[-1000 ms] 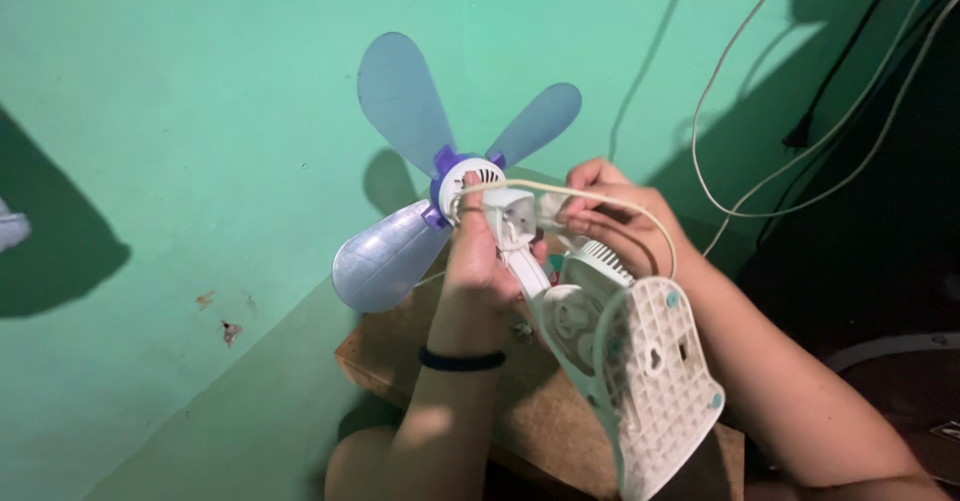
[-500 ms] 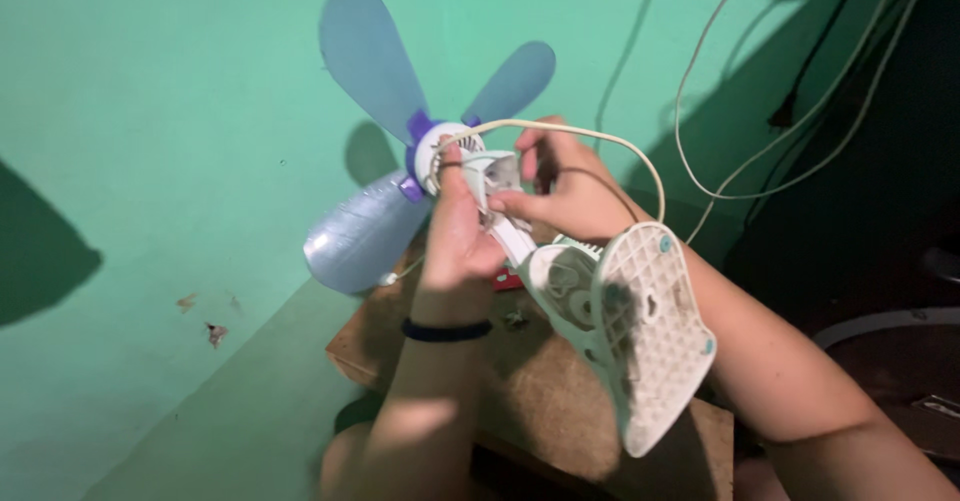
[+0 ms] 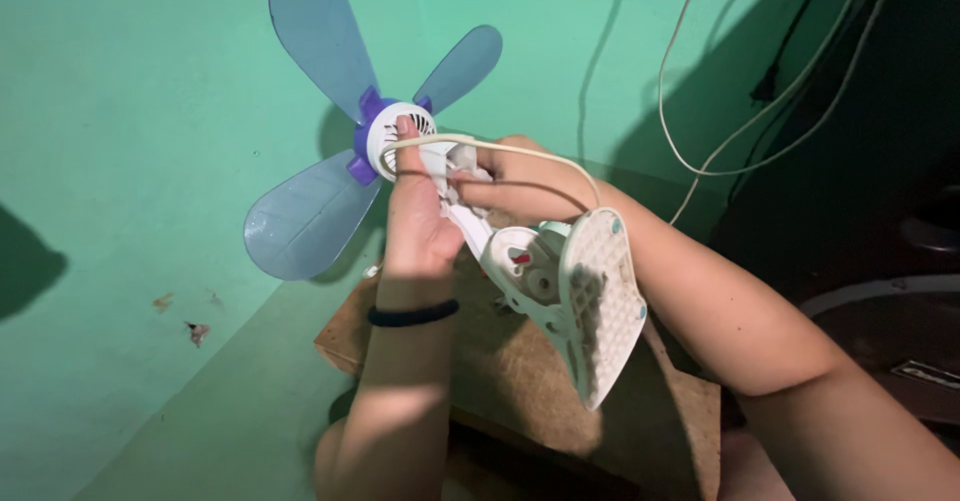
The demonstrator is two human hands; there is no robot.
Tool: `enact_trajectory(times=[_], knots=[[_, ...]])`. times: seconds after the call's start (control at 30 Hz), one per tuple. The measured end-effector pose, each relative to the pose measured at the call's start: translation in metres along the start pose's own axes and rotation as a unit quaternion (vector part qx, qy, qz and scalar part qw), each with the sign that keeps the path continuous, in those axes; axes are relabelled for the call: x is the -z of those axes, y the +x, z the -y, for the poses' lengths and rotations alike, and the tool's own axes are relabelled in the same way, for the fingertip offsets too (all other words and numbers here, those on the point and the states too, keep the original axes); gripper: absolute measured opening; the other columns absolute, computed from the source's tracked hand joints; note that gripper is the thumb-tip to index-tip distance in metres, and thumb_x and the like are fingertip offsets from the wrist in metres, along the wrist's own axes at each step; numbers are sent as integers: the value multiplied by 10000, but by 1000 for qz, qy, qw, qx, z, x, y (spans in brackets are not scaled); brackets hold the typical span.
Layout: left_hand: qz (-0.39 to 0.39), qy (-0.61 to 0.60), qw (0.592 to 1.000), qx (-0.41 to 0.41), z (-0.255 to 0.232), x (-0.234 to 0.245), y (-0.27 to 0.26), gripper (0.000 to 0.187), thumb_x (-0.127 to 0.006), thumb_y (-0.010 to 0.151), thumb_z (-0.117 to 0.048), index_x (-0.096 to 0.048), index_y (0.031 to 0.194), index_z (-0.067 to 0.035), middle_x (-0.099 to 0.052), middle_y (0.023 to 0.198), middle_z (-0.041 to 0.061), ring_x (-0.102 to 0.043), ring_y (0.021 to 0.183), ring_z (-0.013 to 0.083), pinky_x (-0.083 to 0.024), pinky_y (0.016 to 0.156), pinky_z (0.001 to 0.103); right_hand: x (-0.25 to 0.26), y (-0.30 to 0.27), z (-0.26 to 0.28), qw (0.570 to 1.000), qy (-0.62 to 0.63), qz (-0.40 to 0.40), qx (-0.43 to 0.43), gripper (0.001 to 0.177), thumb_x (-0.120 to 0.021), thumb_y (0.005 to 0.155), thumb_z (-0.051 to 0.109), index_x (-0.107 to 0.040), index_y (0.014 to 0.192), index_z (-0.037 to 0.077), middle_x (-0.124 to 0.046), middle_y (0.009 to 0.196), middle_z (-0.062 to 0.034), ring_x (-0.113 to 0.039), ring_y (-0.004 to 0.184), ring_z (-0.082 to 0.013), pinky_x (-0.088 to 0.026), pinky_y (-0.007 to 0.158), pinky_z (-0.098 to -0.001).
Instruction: The person assembles a small electric fan by attaching the blade hub to the motor housing and securing it with a nut. They then attach the fan head to the stand base and adjust the positioning.
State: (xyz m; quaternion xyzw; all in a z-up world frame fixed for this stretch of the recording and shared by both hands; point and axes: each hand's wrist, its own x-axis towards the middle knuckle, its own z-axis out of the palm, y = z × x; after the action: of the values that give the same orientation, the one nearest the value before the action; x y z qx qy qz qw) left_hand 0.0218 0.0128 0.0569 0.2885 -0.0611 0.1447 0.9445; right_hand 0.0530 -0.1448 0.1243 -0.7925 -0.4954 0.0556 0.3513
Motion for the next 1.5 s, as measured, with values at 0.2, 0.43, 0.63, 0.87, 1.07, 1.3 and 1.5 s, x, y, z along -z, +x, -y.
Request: enact_trajectory(times=[0.2, 0.43, 0.63, 0.87, 1.07, 1.3, 1.5], knots=[[50, -85, 992, 80, 2, 22, -1, 550, -545, 976, -632, -647, 994, -92, -695, 849, 65, -672, 729, 209, -563, 647, 358, -11, 1, -8, 999, -35, -3, -14, 331, -576, 966, 334, -730, 1010, 43, -688, 702, -83, -661, 604, -160, -529, 598, -322], [33, -30, 986, 160, 13, 19, -16, 700, -460, 913, -701, -624, 904, -21, -677, 766, 123, -670, 643, 253, -581, 602, 387, -19, -9, -22, 992, 90, 60, -71, 356, -662, 950, 366, -711, 893, 18, -601, 657, -41, -507, 583, -122, -423, 531, -336], [-8, 4, 999, 35, 32, 36, -24, 554, -500, 1058, -597, -653, 988, -69, -681, 792, 69, -653, 666, 194, -523, 562, 342, -32, -16, -35, 999, 23, 37, -20, 280, -626, 907, 295, -702, 944, 28, -661, 672, -123, -593, 577, -194, -485, 563, -381], [39, 47, 998, 24, 42, 50, -37, 627, -397, 1066, -577, -636, 911, -18, -677, 744, 108, -659, 671, 226, -550, 622, 354, -53, -30, -33, 999, -35, -21, -13, 339, -618, 888, 347, -685, 972, 26, -697, 711, -192, -692, 633, -338, -551, 614, -415], [54, 7, 998, 26, 56, 71, -31, 659, -362, 1111, -599, -633, 925, -28, -660, 729, 114, -652, 661, 235, -549, 626, 358, -64, -29, -56, 995, -95, -11, -13, 333, -646, 873, 337, -723, 906, 15, -698, 753, -185, -701, 689, -358, -556, 661, -435], [-4, -30, 997, 69, 61, 70, -27, 682, -320, 1049, -637, -600, 1086, -17, -680, 893, 125, -675, 729, 219, -575, 642, 336, -57, -39, -64, 997, -38, -51, 48, 469, -547, 859, 213, -651, 1286, 51, -679, 788, -156, -666, 648, -280, -537, 627, -394], [-7, -34, 992, 120, 62, 68, -31, 678, -303, 1060, -649, -583, 1181, -45, -681, 954, 120, -665, 700, 201, -556, 551, 294, -39, -51, -67, 987, -20, -157, 41, 223, -765, 879, 239, -732, 973, 40, -691, 801, -141, -676, 696, -256, -535, 654, -376]])
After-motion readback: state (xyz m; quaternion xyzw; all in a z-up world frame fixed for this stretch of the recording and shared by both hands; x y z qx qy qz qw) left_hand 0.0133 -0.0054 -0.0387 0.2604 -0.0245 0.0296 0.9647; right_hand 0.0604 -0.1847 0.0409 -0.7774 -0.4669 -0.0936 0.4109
